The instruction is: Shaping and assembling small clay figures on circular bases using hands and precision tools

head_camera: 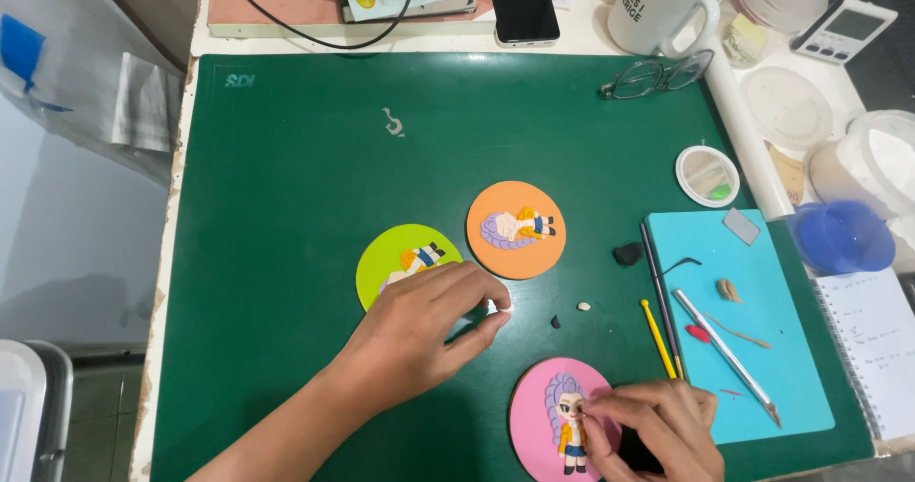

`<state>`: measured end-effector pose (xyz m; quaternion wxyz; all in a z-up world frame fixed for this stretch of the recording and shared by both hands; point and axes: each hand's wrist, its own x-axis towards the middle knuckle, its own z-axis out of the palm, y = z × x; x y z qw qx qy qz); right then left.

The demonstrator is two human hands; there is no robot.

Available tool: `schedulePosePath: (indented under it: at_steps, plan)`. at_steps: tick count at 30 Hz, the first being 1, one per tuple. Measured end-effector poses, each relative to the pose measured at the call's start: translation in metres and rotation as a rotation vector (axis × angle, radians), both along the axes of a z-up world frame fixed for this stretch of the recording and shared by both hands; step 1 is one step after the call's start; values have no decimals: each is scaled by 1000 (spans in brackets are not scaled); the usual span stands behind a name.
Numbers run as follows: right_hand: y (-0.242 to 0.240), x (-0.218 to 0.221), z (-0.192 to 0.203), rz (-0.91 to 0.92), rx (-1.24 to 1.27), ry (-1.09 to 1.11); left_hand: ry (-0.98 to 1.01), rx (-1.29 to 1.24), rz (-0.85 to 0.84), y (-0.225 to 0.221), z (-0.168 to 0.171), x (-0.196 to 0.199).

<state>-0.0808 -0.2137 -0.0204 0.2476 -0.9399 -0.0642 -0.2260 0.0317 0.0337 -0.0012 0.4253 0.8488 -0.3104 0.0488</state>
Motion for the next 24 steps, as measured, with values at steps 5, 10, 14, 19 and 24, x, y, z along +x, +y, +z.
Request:
schedulePosePath:
  at_steps: [5, 10, 14, 19, 24]
  plan:
    - [2, -1, 2, -16, 11, 30, -19, -12, -5, 0, 1, 0]
    - [-6, -3, -7, -8, -3, 59, -57, -31, -9, 0, 0, 0]
    - [-9, -2, -10, 10, -26, 39, -35, -32, -10, 0, 0, 0]
    - [-15, -2, -17, 43, -64, 11, -30, -32, -13, 0, 1, 0]
    - [-20, -3, -22, 33, -105, 13, -30, -40, -13, 0, 1, 0]
